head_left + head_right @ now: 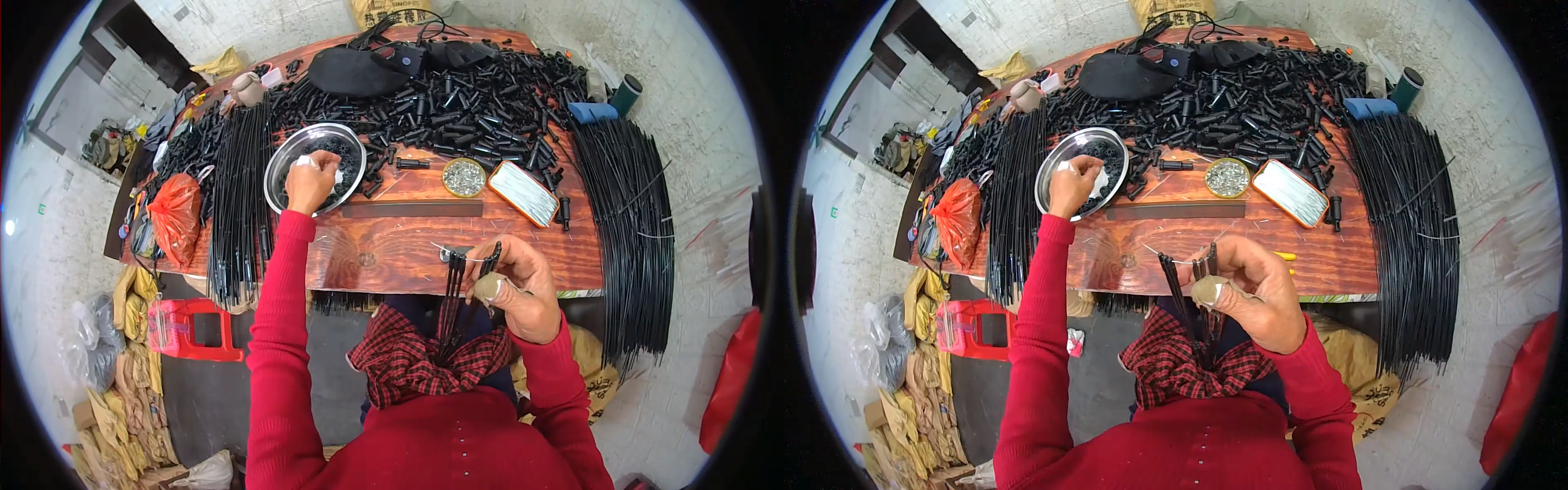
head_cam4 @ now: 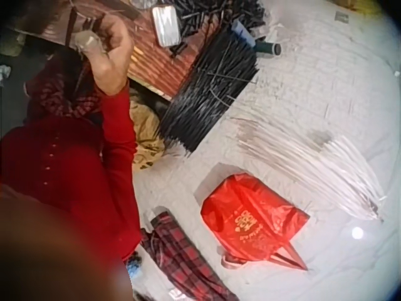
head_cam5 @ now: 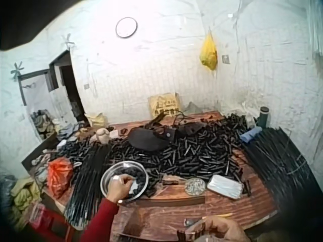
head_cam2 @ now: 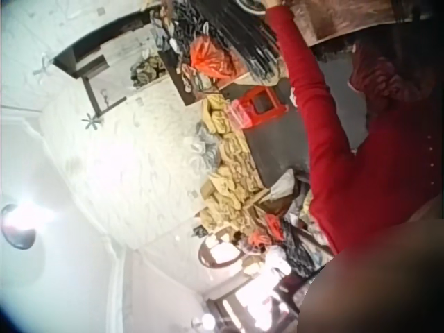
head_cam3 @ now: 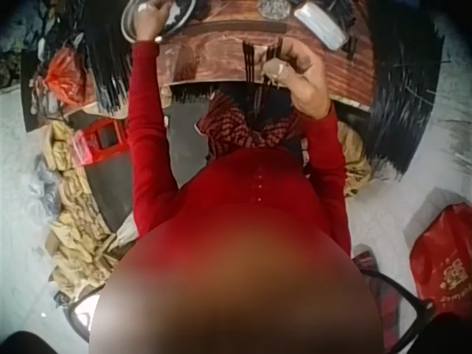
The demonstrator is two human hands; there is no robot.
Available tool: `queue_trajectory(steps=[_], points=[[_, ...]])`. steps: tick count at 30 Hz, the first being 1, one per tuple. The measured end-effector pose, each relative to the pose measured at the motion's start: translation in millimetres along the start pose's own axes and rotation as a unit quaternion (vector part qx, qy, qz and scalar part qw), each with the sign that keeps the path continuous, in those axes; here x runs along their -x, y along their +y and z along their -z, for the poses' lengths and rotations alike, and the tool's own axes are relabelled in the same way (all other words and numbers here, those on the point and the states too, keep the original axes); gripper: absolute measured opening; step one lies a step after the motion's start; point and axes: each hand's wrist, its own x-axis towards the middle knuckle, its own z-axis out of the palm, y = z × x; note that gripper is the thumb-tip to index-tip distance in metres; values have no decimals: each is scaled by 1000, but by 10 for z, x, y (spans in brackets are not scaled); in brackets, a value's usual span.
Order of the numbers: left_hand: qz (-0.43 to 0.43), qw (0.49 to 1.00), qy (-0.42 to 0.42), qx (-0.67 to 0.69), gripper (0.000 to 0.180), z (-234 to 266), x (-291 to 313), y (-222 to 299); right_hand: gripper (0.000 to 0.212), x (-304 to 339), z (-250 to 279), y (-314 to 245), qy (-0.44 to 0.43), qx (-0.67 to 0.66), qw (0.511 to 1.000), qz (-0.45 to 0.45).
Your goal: The worker is assembling small components onto bundles of black wires or tubes at a manufacturing workstation.
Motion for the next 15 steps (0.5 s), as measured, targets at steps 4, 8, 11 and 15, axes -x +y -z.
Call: queue_trajectory(steps=[4, 8, 11, 15], points=[[17, 998, -45, -36, 17, -221, -128, -57, 45, -12, -13, -38, 0, 21, 1000, -15], [10, 996, -32, -87, 20, -340, -164, -61, 42, -35, 30, -23, -13, 17, 999, -32], [17, 992, -22, -123, 21, -391, -173, -9, 40, -43, 96, 34, -26, 19, 999, -28], [0, 993, 24, -114, 21, -351, -131, -16, 36, -50, 67, 13, -32, 6, 999, -17]])
